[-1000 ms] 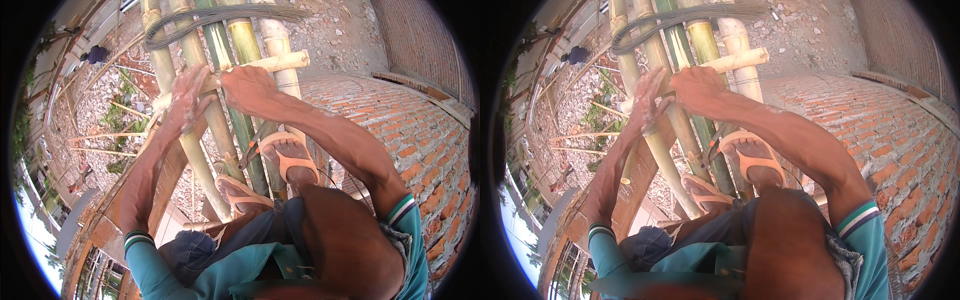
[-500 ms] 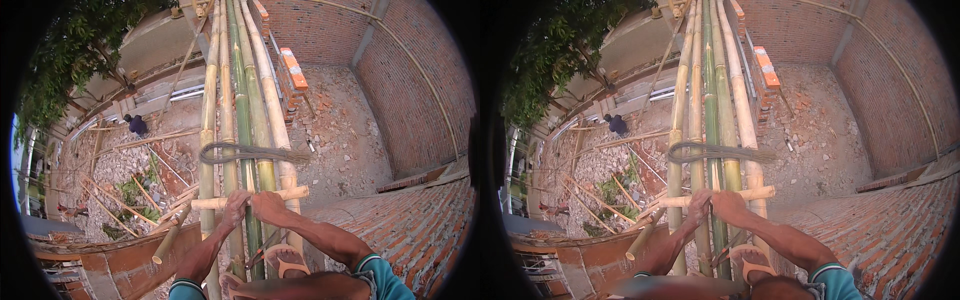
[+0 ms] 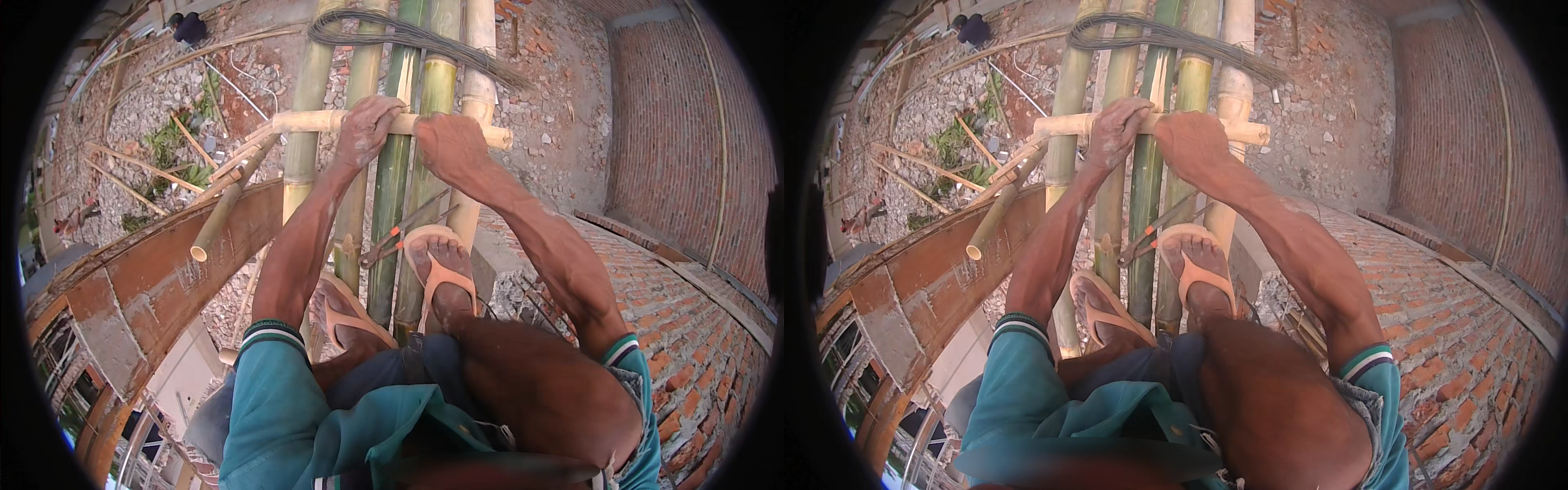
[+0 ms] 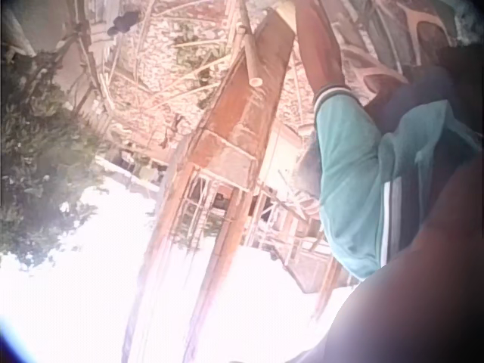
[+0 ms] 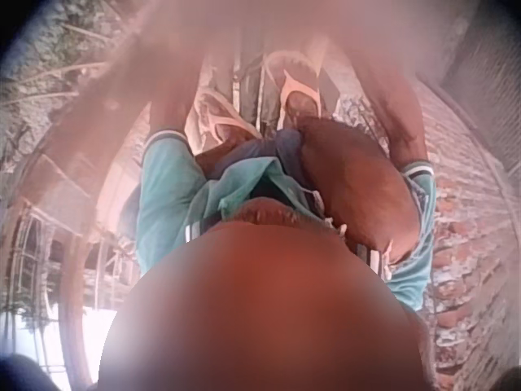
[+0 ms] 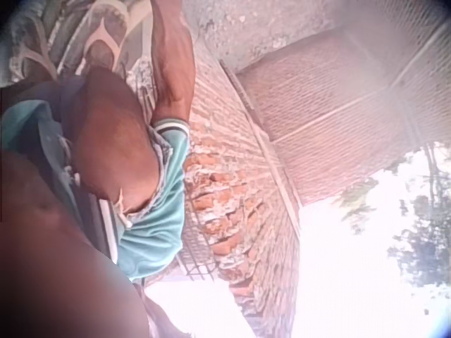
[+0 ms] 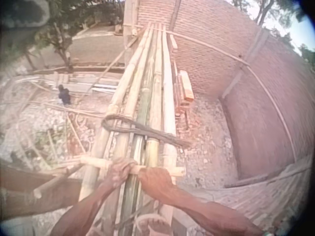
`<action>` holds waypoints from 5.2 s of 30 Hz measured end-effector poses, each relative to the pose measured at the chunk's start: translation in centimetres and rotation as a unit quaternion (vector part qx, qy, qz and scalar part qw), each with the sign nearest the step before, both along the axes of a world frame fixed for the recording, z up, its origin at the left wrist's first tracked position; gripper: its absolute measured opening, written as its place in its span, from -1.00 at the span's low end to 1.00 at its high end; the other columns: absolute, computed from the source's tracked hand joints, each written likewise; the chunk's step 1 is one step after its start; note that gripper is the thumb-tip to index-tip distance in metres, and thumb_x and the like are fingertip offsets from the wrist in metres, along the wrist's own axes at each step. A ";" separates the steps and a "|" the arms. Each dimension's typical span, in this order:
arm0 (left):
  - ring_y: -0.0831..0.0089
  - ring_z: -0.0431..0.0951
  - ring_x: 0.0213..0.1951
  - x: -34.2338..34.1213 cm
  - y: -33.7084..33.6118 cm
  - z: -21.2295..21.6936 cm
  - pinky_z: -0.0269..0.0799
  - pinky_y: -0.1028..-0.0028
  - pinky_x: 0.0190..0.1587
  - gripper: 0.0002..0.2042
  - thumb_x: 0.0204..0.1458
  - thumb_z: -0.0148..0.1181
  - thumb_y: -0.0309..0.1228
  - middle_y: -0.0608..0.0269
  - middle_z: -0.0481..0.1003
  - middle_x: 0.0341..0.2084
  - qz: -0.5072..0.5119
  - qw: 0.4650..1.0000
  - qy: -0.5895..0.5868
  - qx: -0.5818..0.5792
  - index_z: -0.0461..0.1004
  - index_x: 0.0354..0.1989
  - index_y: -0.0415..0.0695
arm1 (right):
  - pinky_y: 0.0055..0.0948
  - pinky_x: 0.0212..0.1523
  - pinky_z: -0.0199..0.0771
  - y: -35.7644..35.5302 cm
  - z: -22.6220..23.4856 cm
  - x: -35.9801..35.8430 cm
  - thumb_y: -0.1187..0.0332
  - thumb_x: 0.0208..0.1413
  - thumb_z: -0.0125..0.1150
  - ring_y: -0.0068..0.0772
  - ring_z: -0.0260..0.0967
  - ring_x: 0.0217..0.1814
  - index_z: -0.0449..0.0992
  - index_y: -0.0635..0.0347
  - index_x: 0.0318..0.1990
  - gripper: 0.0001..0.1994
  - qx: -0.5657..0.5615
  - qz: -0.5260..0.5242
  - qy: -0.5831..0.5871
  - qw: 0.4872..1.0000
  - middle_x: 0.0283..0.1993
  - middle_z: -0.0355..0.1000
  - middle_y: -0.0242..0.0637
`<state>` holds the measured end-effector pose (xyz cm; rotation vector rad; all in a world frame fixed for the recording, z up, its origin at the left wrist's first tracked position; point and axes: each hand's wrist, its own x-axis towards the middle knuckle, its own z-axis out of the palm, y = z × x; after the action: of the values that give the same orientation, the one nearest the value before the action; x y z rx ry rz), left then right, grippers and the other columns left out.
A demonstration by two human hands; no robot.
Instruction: The person secures bamboo poles together using wire and a metal tool. They wrap the wire around the poles and tighten it repeatedly to fasten the structure.
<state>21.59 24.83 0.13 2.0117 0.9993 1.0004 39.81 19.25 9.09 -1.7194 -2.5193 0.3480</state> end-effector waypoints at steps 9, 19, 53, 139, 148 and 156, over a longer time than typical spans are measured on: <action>0.18 0.65 -0.22 0.2 0.0 0.4 0.54 0.29 -0.12 -0.86 0.21 0.25 -0.39 0.14 0.65 -0.29 0.039 0.997 -0.018 -0.058 0.66 -0.21 -0.16 | 0.05 -0.40 0.53 0.8 1.9 0.1 0.45 0.01 0.17 0.21 0.54 -0.44 0.55 0.30 -0.48 -0.88 -0.019 -0.019 -0.001 1.000 -0.50 0.51 0.11; 0.13 0.63 -0.13 -0.7 -0.3 -0.5 0.55 0.26 -0.04 -0.90 0.18 0.26 -0.48 0.11 0.62 -0.26 -0.045 0.998 -0.032 -0.016 0.60 -0.17 -0.20 | 0.06 -0.36 0.50 0.9 4.2 -0.3 0.40 0.08 0.25 0.24 0.52 -0.42 0.56 0.33 -0.44 -0.84 -0.037 -0.003 -0.031 0.999 -0.52 0.49 0.13; 0.22 0.55 -0.09 0.7 -2.1 -3.2 0.47 0.23 0.03 -0.75 -0.02 0.46 -0.22 0.32 0.53 -0.25 0.002 0.988 0.087 0.125 0.58 -0.24 -0.02 | 0.12 -0.30 0.45 5.3 4.0 -0.7 0.32 0.10 0.21 0.30 0.49 -0.36 0.51 0.35 -0.50 -0.75 -0.022 -0.006 0.014 1.000 -0.51 0.44 0.19; -0.14 0.52 0.12 -15.9 4.9 -6.3 0.53 -0.24 0.18 -0.42 0.24 0.18 0.05 -0.20 0.44 0.12 0.177 0.695 -0.377 -0.587 0.35 0.23 -0.16 | -0.24 -0.39 0.53 1.5 3.6 18.0 0.25 0.22 0.07 -0.29 0.54 -0.33 0.64 0.33 -0.17 -0.68 -0.403 -0.375 0.111 0.827 -0.27 0.61 -0.10; -0.09 0.54 0.09 -15.5 5.7 -5.3 0.53 -0.05 0.16 -0.32 0.27 0.01 0.07 -0.24 0.46 0.11 0.196 0.744 -0.288 -0.570 0.32 0.25 -0.37 | 0.07 -0.34 0.48 0.1 -2.0 23.8 0.33 0.05 0.08 0.14 0.54 -0.38 0.63 0.44 -0.22 -0.67 -0.304 -0.126 -0.101 0.939 -0.40 0.57 0.15; 0.03 0.62 -0.05 -16.4 6.0 -6.2 0.62 0.04 0.01 -0.47 0.22 0.09 -0.07 -0.10 0.57 -0.07 0.179 0.724 -0.308 -0.590 0.41 0.18 -0.28 | -0.03 -0.15 0.50 -2.3 2.2 22.7 0.17 0.32 0.07 0.01 0.54 -0.21 0.49 0.31 -0.15 -0.68 -0.291 -0.158 -0.050 0.942 -0.32 0.50 0.05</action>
<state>5.16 30.87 -6.08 0.3811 1.1778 0.7643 62.55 16.96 11.26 -2.3478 -2.2785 1.0860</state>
